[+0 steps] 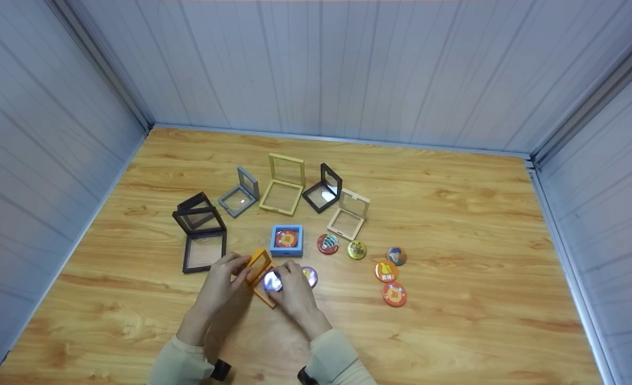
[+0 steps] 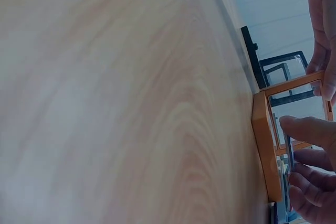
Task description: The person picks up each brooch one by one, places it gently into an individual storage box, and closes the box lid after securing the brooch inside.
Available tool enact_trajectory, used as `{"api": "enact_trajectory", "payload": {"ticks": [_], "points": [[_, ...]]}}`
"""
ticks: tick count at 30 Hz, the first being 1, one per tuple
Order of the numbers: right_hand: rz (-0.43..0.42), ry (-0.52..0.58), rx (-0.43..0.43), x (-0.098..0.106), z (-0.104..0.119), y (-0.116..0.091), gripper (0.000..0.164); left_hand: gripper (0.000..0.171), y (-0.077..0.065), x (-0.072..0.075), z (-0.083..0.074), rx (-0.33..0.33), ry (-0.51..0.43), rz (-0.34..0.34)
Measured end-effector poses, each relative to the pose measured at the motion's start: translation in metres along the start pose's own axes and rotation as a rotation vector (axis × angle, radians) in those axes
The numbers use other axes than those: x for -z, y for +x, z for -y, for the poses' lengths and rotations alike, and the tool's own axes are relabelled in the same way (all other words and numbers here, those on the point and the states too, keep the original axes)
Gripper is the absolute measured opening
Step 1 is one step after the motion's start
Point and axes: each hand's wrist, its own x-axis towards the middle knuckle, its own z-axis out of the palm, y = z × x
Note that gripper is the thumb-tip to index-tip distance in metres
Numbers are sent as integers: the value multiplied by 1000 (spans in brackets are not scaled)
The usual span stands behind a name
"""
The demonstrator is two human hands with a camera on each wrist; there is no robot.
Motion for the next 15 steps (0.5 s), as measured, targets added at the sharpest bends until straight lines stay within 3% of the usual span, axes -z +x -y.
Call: {"api": "enact_trajectory", "payload": {"ticks": [7, 15], "points": [[34, -13, -13, -4, -1, 2, 39, 19, -2, -1, 1, -2, -6, -8], [3, -43, 29, -7, -2, 2, 38, 19, -1, -1, 0, 13, -24, 0]]}}
